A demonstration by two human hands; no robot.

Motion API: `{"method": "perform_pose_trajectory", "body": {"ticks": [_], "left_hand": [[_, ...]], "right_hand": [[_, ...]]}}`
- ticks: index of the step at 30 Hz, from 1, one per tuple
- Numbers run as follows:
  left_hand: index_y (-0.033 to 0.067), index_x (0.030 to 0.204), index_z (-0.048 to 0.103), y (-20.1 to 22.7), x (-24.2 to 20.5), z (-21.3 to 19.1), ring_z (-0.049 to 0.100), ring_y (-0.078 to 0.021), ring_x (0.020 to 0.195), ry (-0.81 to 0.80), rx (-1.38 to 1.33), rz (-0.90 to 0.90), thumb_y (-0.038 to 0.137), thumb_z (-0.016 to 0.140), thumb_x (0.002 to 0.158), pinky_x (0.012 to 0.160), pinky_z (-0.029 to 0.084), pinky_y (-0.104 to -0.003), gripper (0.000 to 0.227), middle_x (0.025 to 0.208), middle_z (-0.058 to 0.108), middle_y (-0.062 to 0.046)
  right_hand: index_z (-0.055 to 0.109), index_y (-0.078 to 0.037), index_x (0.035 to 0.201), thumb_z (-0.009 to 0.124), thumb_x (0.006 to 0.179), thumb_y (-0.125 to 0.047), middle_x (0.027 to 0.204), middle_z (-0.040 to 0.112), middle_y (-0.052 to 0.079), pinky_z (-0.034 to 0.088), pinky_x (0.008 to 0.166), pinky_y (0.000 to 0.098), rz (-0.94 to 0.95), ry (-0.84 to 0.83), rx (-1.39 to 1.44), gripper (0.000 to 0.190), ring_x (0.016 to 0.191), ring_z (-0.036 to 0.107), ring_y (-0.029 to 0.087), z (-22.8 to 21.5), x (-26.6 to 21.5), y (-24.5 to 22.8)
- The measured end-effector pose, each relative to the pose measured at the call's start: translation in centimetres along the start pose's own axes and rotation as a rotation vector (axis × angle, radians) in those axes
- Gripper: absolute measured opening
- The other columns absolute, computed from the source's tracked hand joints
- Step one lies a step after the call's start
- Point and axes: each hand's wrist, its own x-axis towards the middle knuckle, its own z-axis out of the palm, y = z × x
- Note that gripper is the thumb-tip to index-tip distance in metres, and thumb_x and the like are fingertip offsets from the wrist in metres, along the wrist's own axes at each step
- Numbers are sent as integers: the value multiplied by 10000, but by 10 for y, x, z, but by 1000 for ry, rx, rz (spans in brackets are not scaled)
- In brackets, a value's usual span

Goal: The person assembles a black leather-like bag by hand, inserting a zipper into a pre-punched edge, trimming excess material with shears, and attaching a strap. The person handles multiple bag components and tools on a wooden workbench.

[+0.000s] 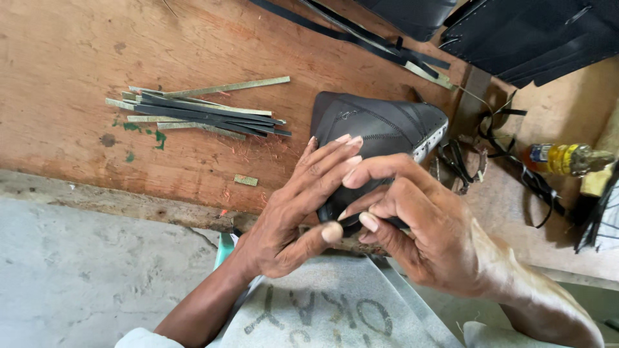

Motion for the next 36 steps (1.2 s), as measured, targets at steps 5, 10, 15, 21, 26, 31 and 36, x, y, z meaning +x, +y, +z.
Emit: {"method": "perform_pose_trajectory", "body": {"ticks": [5, 10, 15, 21, 26, 31, 36], "left_hand": [[26, 1595, 378, 1, 0, 1, 330, -360, 1613, 6, 77, -32, 235, 561, 1054, 1370, 168, -550, 608, 1664, 369, -193], [19, 1627, 353, 3, 3, 1, 348, -355, 1605, 30, 71, -29, 191, 570, 1035, 1369, 196, -534, 654, 1667, 356, -218], [26, 1633, 343, 6, 2, 0, 349, -364, 1605, 43, 44, -46, 170, 566, 1018, 1369, 189, -532, 670, 1674, 348, -227], [37, 1630, 359, 7, 3, 1, 385, -364, 1593, 62, 30, -57, 128, 580, 972, 1369, 210, -525, 701, 1664, 374, -227], [26, 1605, 407, 11, 7, 3, 412, -363, 1582, 103, -14, -106, 87, 602, 881, 1362, 222, -514, 753, 1629, 441, -229], [10, 1593, 413, 16, 10, 6, 458, -363, 1555, 159, -44, -141, 18, 548, 713, 1376, 232, -514, 890, 1590, 495, -221], [4, 1614, 373, 22, 14, 9, 464, -365, 1550, 174, -36, -155, -2, 550, 736, 1387, 243, -516, 896, 1589, 496, -219]], "right_hand": [[550, 4, 919, 616, 985, -71, 1240, 552, 160, 636, 781, 266, 39, -37, 118, 120, 1006, 732, 164, 1, 9, 6], [617, -49, 852, 745, 914, -182, 1125, 562, 87, 600, 757, 229, 23, 51, -55, 195, 957, 615, 126, -9, 11, 7], [699, -43, 864, 797, 856, -240, 1086, 537, 59, 535, 790, 259, 76, 92, -131, 220, 983, 572, 116, -25, 8, 18], [703, -47, 836, 809, 820, -233, 1079, 565, 66, 558, 772, 246, 157, 58, -134, 214, 939, 607, 116, -29, 8, 26], [702, -39, 824, 820, 805, -218, 1063, 570, 66, 566, 741, 250, 204, 53, -123, 215, 904, 622, 118, -31, 9, 28], [702, -35, 819, 816, 805, -204, 1070, 576, 63, 589, 668, 245, 286, 25, -78, 205, 850, 650, 112, -32, 10, 30], [690, -21, 832, 824, 810, -188, 1063, 587, 63, 580, 720, 262, 205, 32, -104, 216, 888, 652, 124, -34, 12, 31]]}}
